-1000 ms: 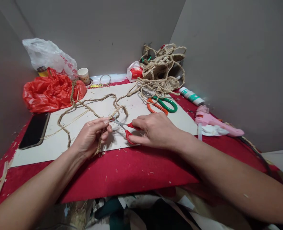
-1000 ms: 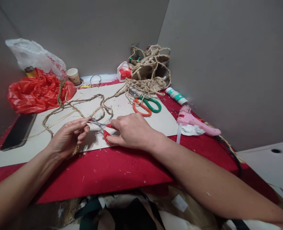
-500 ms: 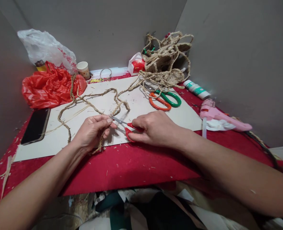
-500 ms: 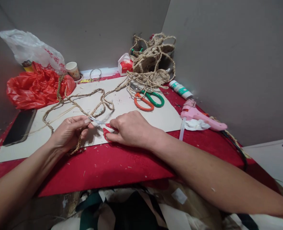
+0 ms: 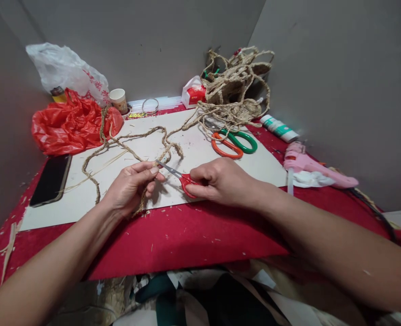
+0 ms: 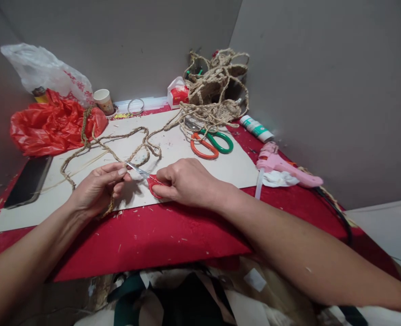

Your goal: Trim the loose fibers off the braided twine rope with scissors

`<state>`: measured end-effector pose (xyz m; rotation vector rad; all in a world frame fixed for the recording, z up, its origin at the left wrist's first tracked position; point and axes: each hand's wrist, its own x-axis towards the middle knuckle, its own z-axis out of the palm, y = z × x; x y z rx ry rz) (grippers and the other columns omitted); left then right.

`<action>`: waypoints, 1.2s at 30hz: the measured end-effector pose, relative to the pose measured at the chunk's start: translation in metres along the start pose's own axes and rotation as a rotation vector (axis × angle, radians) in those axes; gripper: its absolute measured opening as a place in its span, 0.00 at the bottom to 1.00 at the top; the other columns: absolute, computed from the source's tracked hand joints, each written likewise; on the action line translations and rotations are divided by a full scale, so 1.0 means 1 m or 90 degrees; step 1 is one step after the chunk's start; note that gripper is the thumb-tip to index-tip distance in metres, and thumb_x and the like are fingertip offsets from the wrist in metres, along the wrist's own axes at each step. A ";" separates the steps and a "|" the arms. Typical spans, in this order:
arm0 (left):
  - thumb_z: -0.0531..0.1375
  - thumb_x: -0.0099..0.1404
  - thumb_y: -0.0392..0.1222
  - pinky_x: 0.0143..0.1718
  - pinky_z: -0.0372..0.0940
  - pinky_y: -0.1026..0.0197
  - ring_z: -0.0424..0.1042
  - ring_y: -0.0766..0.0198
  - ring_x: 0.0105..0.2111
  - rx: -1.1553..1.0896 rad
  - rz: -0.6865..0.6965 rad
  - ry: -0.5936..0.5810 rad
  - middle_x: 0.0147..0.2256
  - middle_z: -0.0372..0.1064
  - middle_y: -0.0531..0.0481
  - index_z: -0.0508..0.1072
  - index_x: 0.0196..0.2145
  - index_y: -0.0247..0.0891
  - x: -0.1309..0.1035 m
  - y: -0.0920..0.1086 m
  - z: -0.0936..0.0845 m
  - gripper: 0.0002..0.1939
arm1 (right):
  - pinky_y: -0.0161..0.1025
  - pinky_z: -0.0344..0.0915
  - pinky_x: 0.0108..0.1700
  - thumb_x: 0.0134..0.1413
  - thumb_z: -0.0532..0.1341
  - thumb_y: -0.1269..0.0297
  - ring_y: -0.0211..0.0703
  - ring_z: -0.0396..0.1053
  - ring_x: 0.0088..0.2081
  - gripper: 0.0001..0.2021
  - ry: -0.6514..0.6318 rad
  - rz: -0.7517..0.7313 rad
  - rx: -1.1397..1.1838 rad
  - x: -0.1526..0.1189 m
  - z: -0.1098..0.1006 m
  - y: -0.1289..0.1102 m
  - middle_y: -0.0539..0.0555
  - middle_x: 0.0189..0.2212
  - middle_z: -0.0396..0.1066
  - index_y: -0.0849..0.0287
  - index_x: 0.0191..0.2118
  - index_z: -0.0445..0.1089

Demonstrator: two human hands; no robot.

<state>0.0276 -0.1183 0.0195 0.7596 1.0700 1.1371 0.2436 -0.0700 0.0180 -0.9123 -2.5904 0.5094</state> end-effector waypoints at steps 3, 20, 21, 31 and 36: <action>0.69 0.49 0.37 0.15 0.54 0.72 0.59 0.77 0.15 0.015 0.021 0.018 0.23 0.73 0.52 0.74 0.32 0.33 0.000 0.000 0.001 0.12 | 0.34 0.43 0.25 0.52 0.58 0.59 0.30 0.46 0.20 0.17 0.027 0.002 0.028 0.000 -0.001 0.000 0.44 0.14 0.52 0.60 0.17 0.59; 0.64 0.58 0.42 0.22 0.60 0.68 0.66 0.71 0.19 0.435 0.319 0.165 0.25 0.74 0.51 0.76 0.30 0.36 -0.012 -0.008 0.004 0.07 | 0.31 0.61 0.16 0.52 0.59 0.45 0.37 0.67 0.15 0.23 -0.324 0.242 1.037 -0.002 0.011 -0.017 0.51 0.17 0.70 0.61 0.22 0.63; 0.63 0.59 0.42 0.23 0.61 0.68 0.67 0.70 0.20 0.461 0.332 0.170 0.26 0.75 0.51 0.76 0.31 0.36 -0.012 -0.008 0.003 0.07 | 0.30 0.61 0.16 0.52 0.59 0.45 0.37 0.67 0.15 0.22 -0.327 0.242 1.053 -0.002 0.011 -0.018 0.51 0.17 0.71 0.61 0.23 0.63; 0.60 0.62 0.35 0.31 0.66 0.67 0.74 0.67 0.26 0.796 0.627 0.235 0.30 0.78 0.50 0.76 0.36 0.35 -0.008 -0.018 -0.003 0.06 | 0.31 0.66 0.18 0.55 0.55 0.46 0.39 0.71 0.17 0.22 -0.316 0.293 1.187 -0.005 0.013 -0.022 0.52 0.17 0.71 0.61 0.23 0.62; 0.59 0.63 0.34 0.32 0.67 0.68 0.76 0.66 0.27 0.923 0.707 0.247 0.31 0.78 0.48 0.75 0.38 0.34 -0.006 -0.020 -0.006 0.07 | 0.31 0.64 0.17 0.57 0.55 0.48 0.38 0.68 0.15 0.22 -0.246 0.346 1.243 -0.008 0.014 -0.033 0.50 0.15 0.70 0.59 0.21 0.57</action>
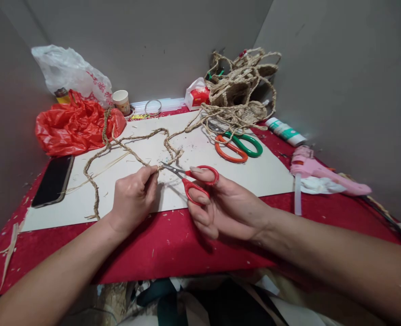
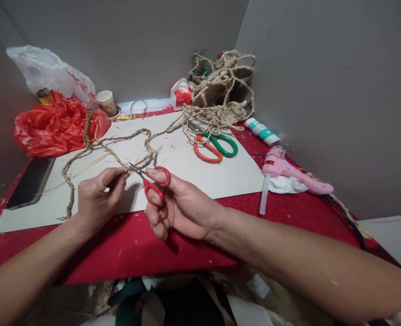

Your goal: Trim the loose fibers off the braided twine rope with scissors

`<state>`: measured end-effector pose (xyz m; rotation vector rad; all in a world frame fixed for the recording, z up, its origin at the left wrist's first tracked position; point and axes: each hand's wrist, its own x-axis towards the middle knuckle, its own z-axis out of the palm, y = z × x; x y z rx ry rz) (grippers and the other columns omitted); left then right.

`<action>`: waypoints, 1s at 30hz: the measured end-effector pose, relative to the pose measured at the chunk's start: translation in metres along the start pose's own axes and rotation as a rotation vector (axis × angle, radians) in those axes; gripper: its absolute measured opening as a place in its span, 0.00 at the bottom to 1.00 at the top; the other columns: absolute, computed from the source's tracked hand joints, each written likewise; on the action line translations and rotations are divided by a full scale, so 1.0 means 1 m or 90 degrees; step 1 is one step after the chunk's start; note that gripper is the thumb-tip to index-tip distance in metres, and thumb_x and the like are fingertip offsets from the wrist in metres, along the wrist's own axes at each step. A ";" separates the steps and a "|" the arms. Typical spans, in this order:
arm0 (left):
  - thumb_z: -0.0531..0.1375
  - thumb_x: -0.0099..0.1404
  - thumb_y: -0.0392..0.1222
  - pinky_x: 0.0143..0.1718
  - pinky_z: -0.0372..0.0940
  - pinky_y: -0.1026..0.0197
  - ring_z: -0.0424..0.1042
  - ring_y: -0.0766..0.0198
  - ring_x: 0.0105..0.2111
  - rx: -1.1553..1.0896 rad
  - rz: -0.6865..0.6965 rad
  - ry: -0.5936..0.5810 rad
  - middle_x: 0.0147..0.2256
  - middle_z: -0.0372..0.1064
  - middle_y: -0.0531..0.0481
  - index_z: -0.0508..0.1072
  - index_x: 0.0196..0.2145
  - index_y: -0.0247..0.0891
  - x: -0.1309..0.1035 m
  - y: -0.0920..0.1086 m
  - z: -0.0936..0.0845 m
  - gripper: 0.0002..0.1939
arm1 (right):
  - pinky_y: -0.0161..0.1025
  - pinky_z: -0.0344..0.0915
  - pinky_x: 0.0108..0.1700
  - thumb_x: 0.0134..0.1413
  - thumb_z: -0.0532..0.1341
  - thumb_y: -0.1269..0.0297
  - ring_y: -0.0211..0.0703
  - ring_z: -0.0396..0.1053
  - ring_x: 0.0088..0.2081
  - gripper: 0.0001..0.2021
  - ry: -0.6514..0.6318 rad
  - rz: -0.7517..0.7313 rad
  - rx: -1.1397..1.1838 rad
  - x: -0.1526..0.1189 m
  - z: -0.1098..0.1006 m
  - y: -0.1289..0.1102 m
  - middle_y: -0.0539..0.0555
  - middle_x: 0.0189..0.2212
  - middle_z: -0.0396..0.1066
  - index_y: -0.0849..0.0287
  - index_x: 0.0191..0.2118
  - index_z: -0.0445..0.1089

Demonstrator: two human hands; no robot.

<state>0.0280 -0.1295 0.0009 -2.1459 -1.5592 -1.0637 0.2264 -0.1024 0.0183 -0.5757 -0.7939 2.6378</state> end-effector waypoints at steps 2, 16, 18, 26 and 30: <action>0.59 0.63 0.34 0.32 0.66 0.67 0.76 0.65 0.27 0.025 0.018 0.002 0.32 0.79 0.47 0.75 0.38 0.34 -0.001 -0.001 0.001 0.07 | 0.30 0.63 0.16 0.57 0.56 0.50 0.36 0.66 0.14 0.20 0.021 -0.029 0.017 -0.001 0.004 0.002 0.48 0.15 0.67 0.58 0.21 0.56; 0.66 0.55 0.43 0.15 0.55 0.69 0.61 0.73 0.13 -0.663 -0.532 -0.206 0.24 0.74 0.51 0.72 0.31 0.35 0.018 0.002 -0.003 0.10 | 0.27 0.69 0.25 0.46 0.68 0.50 0.36 0.73 0.32 0.19 0.193 -0.300 -0.158 0.008 -0.003 -0.012 0.56 0.36 0.74 0.62 0.23 0.68; 0.67 0.54 0.43 0.15 0.54 0.70 0.60 0.74 0.13 -0.708 -0.540 -0.264 0.24 0.75 0.50 0.73 0.31 0.34 0.018 0.006 -0.004 0.11 | 0.27 0.69 0.25 0.48 0.67 0.51 0.37 0.73 0.33 0.16 0.191 -0.318 -0.154 0.013 -0.006 -0.015 0.56 0.38 0.74 0.62 0.27 0.71; 0.68 0.53 0.44 0.16 0.55 0.70 0.62 0.74 0.16 -0.702 -0.540 -0.334 0.26 0.73 0.52 0.74 0.43 0.35 0.017 0.013 -0.010 0.20 | 0.25 0.68 0.24 0.54 0.64 0.54 0.32 0.73 0.27 0.14 0.237 -0.369 -0.128 0.022 -0.011 -0.026 0.54 0.32 0.76 0.63 0.32 0.72; 0.67 0.54 0.44 0.17 0.56 0.70 0.60 0.74 0.16 -0.638 -0.495 -0.279 0.20 0.68 0.55 0.76 0.39 0.33 0.016 0.014 -0.011 0.16 | 0.26 0.68 0.25 0.52 0.65 0.52 0.31 0.72 0.25 0.15 0.304 -0.454 -0.169 0.017 -0.007 -0.036 0.52 0.29 0.75 0.62 0.30 0.71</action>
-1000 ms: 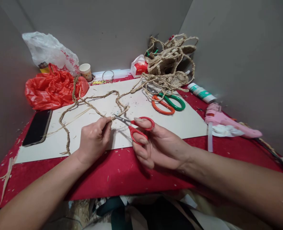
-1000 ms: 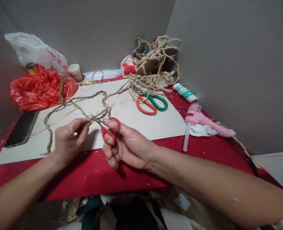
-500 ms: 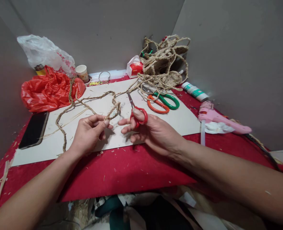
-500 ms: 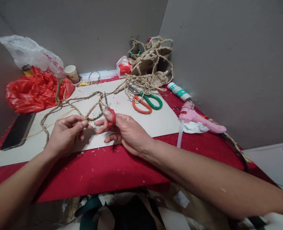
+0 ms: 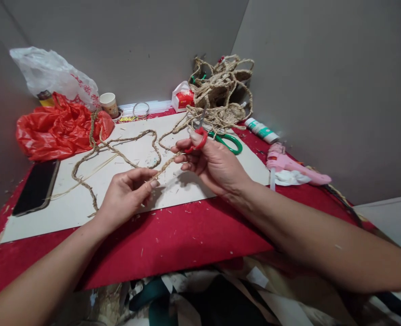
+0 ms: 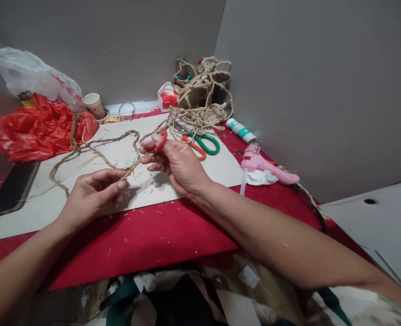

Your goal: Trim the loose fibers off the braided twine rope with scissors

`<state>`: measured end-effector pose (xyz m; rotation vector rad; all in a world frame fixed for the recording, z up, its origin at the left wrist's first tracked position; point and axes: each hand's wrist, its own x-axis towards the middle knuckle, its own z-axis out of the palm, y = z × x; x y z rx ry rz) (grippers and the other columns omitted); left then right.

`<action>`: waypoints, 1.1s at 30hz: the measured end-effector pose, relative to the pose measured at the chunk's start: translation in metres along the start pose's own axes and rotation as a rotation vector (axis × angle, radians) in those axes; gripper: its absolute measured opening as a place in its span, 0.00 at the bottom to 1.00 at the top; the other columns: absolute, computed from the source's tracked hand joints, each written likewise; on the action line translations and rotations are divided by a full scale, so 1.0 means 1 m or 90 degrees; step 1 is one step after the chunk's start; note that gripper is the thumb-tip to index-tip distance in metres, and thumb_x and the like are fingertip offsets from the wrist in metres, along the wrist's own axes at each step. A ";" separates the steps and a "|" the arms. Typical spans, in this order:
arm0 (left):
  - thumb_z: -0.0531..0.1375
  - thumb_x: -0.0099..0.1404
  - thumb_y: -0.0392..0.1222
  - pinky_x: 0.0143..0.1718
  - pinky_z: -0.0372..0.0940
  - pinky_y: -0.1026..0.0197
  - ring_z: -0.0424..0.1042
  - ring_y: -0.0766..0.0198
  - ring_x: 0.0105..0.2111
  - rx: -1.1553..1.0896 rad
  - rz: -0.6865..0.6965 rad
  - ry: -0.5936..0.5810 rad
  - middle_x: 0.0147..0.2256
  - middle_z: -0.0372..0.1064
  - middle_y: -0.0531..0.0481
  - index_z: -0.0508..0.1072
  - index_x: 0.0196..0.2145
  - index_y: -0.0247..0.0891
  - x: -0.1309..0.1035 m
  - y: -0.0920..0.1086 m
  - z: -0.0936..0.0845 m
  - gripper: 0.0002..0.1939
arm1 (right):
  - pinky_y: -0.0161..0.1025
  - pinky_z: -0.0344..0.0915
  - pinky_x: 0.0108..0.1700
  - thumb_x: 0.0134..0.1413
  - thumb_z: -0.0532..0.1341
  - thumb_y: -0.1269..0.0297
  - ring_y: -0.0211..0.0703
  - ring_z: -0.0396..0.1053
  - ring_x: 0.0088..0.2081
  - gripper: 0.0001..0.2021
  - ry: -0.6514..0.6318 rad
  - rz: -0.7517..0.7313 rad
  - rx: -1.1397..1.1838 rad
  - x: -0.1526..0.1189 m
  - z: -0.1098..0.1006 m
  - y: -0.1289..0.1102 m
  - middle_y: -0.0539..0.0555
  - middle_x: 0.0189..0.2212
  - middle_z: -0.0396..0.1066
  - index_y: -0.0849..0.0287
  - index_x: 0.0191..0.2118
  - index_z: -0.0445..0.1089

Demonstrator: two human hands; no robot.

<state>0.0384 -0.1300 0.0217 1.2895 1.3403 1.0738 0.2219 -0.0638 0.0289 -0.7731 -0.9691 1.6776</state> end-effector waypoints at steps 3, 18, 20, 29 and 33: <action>0.64 0.58 0.45 0.17 0.55 0.70 0.59 0.74 0.16 0.014 0.026 -0.028 0.21 0.69 0.54 0.76 0.35 0.34 -0.004 -0.001 0.005 0.11 | 0.26 0.69 0.27 0.53 0.64 0.52 0.30 0.71 0.24 0.16 0.021 -0.027 -0.019 0.000 0.001 -0.007 0.51 0.28 0.75 0.62 0.30 0.71; 0.63 0.58 0.42 0.12 0.39 0.73 0.40 0.78 0.12 -0.270 -0.130 -0.019 0.14 0.51 0.62 0.73 0.36 0.37 0.004 0.003 -0.005 0.09 | 0.29 0.63 0.20 0.50 0.64 0.49 0.33 0.67 0.18 0.17 -0.097 -0.037 -0.308 0.001 -0.022 -0.020 0.51 0.19 0.72 0.61 0.27 0.69; 0.62 0.59 0.40 0.11 0.39 0.74 0.40 0.78 0.11 -0.292 -0.130 -0.011 0.14 0.52 0.62 0.73 0.36 0.35 0.005 0.004 -0.008 0.08 | 0.30 0.58 0.20 0.51 0.62 0.51 0.31 0.61 0.16 0.18 -0.160 -0.066 -0.423 -0.006 -0.019 -0.016 0.48 0.15 0.66 0.61 0.22 0.66; 0.63 0.58 0.39 0.11 0.42 0.75 0.44 0.79 0.10 -0.323 -0.117 0.007 0.15 0.59 0.59 0.72 0.33 0.35 0.008 0.005 -0.007 0.06 | 0.35 0.45 0.26 0.51 0.58 0.49 0.35 0.61 0.22 0.19 -0.191 -0.310 -1.064 -0.020 -0.012 0.003 0.51 0.19 0.69 0.61 0.25 0.69; 0.64 0.57 0.40 0.11 0.42 0.75 0.45 0.79 0.10 -0.308 -0.115 0.011 0.15 0.60 0.59 0.72 0.33 0.35 0.008 0.005 -0.006 0.07 | 0.36 0.45 0.26 0.53 0.56 0.44 0.45 0.71 0.29 0.22 -0.149 -0.341 -1.202 -0.022 -0.008 0.005 0.56 0.27 0.76 0.60 0.33 0.73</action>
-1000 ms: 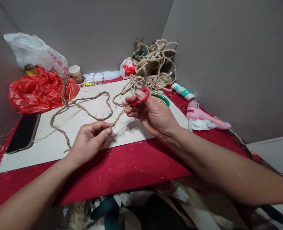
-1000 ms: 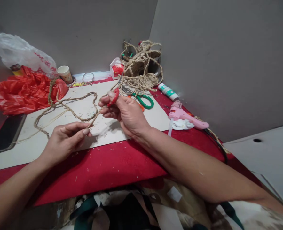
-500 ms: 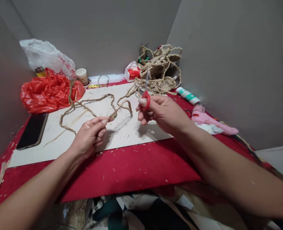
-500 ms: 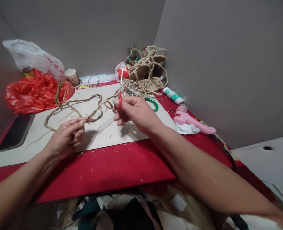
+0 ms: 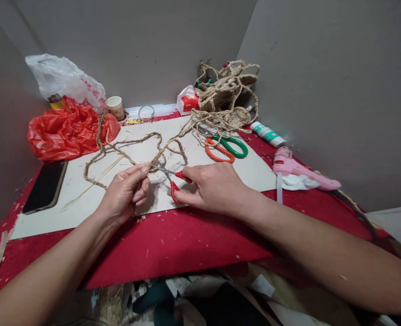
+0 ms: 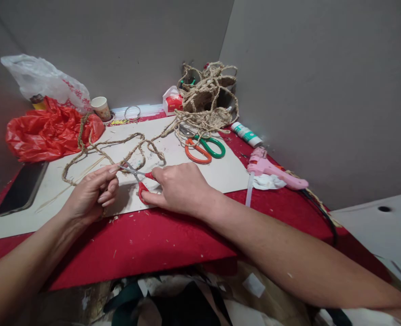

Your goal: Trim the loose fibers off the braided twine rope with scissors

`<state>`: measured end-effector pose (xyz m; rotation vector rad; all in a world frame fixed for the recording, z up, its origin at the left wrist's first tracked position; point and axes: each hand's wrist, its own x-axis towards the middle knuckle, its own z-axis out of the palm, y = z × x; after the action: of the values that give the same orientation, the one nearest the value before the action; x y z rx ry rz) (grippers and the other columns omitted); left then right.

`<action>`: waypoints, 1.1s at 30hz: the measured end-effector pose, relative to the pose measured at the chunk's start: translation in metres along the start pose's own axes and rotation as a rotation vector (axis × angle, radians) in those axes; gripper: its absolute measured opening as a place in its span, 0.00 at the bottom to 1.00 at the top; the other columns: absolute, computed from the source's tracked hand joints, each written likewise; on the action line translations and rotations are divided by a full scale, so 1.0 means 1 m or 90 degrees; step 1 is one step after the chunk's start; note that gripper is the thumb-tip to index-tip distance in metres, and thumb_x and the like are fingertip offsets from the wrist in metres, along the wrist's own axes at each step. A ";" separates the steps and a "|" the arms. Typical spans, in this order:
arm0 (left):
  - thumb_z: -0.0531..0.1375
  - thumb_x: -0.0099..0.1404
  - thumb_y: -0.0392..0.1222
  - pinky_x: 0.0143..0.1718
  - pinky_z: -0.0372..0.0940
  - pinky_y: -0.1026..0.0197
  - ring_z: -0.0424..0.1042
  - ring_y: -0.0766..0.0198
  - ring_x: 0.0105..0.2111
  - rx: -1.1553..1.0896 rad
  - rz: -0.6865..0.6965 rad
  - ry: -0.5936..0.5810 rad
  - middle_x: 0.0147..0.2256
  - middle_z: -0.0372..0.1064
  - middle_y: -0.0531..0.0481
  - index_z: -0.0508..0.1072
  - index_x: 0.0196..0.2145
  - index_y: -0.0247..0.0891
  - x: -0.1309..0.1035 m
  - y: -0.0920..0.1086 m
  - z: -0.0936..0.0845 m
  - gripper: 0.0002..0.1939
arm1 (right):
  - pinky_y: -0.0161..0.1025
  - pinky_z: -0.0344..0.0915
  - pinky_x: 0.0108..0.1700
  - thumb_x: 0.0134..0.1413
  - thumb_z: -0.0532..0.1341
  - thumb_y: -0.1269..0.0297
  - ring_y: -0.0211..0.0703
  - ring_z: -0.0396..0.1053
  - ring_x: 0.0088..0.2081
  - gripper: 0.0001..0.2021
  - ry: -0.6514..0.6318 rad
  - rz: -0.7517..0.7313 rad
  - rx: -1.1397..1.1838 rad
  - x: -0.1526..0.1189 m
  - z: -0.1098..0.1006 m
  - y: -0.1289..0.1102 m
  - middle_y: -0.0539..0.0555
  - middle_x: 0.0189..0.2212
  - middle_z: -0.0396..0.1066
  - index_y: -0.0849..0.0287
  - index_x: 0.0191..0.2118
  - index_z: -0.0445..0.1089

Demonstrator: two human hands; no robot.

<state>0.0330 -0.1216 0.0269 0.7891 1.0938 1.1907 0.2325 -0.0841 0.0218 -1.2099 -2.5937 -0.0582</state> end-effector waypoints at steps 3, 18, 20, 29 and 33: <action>0.65 0.56 0.41 0.11 0.42 0.74 0.45 0.79 0.10 0.017 0.011 0.012 0.15 0.61 0.59 0.72 0.34 0.35 0.000 -0.001 0.001 0.09 | 0.36 0.45 0.26 0.54 0.54 0.43 0.47 0.73 0.30 0.24 -0.004 0.007 -0.045 -0.001 0.001 -0.003 0.57 0.29 0.77 0.60 0.37 0.74; 0.67 0.54 0.44 0.12 0.43 0.71 0.50 0.78 0.11 0.102 0.064 0.058 0.18 0.66 0.58 0.74 0.41 0.36 -0.002 -0.012 0.001 0.17 | 0.37 0.43 0.26 0.55 0.54 0.49 0.45 0.71 0.28 0.20 -0.046 0.035 -0.022 0.001 0.002 -0.005 0.57 0.25 0.76 0.58 0.32 0.76; 0.67 0.54 0.44 0.12 0.43 0.71 0.50 0.77 0.11 0.101 0.061 0.054 0.18 0.65 0.58 0.75 0.41 0.37 -0.002 -0.012 0.001 0.17 | 0.37 0.42 0.26 0.56 0.54 0.50 0.44 0.70 0.27 0.19 -0.054 0.043 -0.002 0.001 0.002 -0.004 0.55 0.24 0.76 0.58 0.30 0.76; 0.67 0.53 0.42 0.12 0.43 0.72 0.49 0.78 0.11 0.072 0.039 0.045 0.17 0.65 0.58 0.73 0.40 0.36 -0.001 -0.010 0.002 0.16 | 0.37 0.39 0.26 0.58 0.54 0.52 0.40 0.67 0.25 0.19 -0.079 0.044 0.004 0.003 0.004 -0.001 0.54 0.23 0.74 0.58 0.28 0.76; 0.66 0.53 0.39 0.12 0.44 0.72 0.49 0.78 0.11 0.036 0.043 0.039 0.17 0.65 0.57 0.72 0.40 0.34 -0.001 -0.006 0.002 0.16 | 0.36 0.40 0.26 0.58 0.55 0.54 0.38 0.63 0.24 0.18 -0.064 0.047 0.051 0.003 0.006 0.002 0.53 0.22 0.73 0.59 0.27 0.75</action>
<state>0.0371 -0.1234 0.0221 0.8445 1.1633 1.2526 0.2307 -0.0795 0.0166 -1.3103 -2.6054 0.1220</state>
